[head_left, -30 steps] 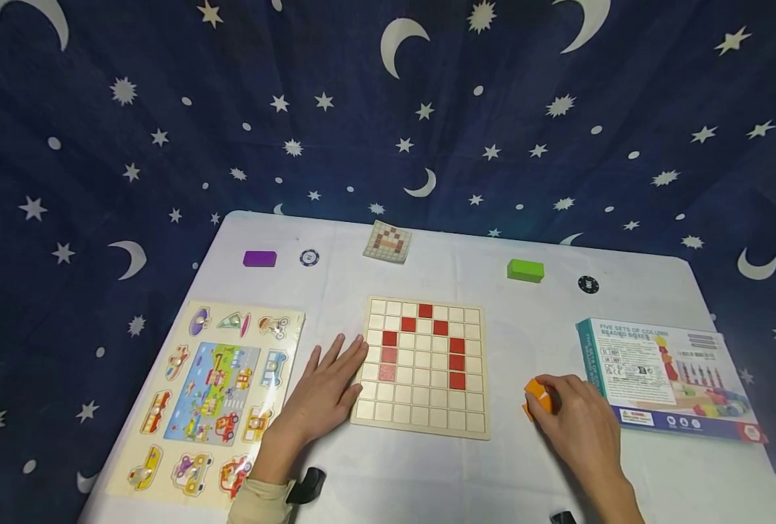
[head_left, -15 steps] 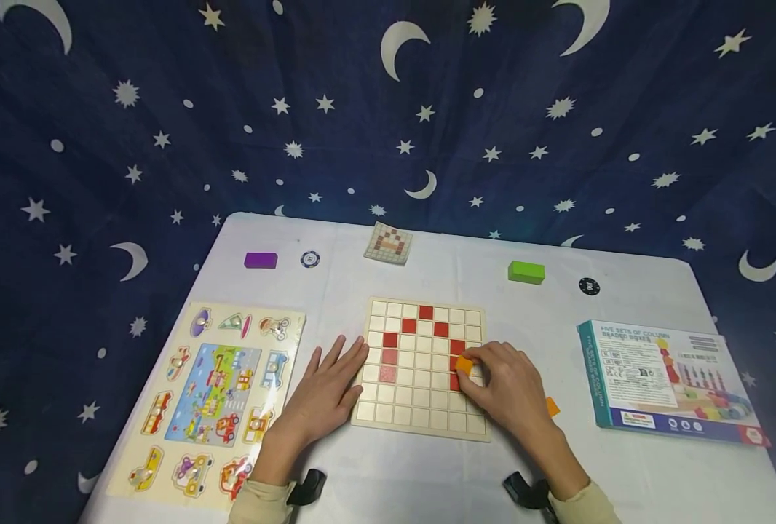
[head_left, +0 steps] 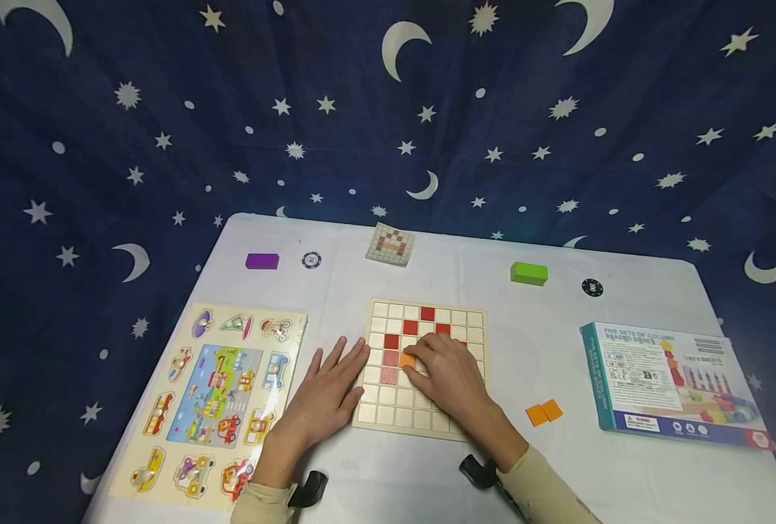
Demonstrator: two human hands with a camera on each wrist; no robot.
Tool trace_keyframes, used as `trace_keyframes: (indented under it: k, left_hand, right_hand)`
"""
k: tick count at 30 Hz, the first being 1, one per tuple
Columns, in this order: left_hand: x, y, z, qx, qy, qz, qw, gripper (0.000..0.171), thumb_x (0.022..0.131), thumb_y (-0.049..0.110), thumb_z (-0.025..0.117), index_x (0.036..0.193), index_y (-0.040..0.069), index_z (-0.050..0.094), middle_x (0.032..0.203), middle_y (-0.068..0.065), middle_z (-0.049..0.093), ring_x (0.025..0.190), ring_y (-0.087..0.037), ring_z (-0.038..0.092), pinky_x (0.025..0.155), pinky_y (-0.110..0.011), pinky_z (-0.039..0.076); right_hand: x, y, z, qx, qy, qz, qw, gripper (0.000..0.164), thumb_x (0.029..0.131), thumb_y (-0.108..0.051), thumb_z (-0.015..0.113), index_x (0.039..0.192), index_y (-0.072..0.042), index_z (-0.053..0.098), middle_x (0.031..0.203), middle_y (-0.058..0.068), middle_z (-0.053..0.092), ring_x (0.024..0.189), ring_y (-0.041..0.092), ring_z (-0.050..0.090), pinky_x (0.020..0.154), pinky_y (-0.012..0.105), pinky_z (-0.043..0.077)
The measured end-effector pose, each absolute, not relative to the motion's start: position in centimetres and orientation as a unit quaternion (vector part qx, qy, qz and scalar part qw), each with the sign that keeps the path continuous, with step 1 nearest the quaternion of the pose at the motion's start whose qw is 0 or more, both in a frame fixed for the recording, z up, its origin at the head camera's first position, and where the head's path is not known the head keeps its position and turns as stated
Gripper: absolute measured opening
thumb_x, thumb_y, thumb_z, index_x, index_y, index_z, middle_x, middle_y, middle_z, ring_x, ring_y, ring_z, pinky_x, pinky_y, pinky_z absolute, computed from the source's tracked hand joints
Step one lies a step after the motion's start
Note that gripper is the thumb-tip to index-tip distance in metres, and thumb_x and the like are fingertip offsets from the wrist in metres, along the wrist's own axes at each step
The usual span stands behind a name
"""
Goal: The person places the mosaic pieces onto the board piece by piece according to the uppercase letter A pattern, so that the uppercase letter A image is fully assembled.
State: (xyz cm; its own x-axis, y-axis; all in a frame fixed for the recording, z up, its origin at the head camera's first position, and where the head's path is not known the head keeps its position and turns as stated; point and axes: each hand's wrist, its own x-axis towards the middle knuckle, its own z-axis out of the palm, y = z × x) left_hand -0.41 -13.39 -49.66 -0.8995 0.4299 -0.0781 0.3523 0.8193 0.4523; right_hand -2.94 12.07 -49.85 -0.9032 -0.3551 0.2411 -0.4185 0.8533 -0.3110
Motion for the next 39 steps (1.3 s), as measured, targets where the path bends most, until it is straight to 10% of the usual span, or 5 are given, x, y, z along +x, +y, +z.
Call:
trace_keyframes:
  k: [28, 39]
  left_hand:
    - [-0.3, -13.5, -49.4, 0.206, 0.950, 0.216, 0.091, 0.062, 0.107, 0.024, 0.057, 0.165, 0.012, 0.041, 0.174, -0.003, 0.039, 0.166, -0.035, 0.026, 0.134, -0.065, 0.020]
    - [-0.2, -13.5, -49.6, 0.217, 0.944, 0.237, 0.069, 0.061, 0.105, 0.023, 0.060, 0.163, 0.012, 0.045, 0.171, -0.005, 0.043, 0.163, -0.039, 0.032, 0.131, -0.068, 0.023]
  right_hand:
    - [6.5, 27.8, -49.2, 0.114, -0.977, 0.176, 0.039, 0.044, 0.076, -0.008, 0.082, 0.117, -0.023, 0.079, 0.118, -0.005, 0.072, 0.105, 0.018, 0.065, 0.088, 0.048, 0.055]
    - [5.6, 27.4, -49.5, 0.119, -0.973, 0.184, 0.077, 0.035, 0.076, -0.017, 0.094, 0.108, -0.025, 0.081, 0.104, -0.015, 0.073, 0.093, 0.006, 0.061, 0.078, 0.034, 0.055]
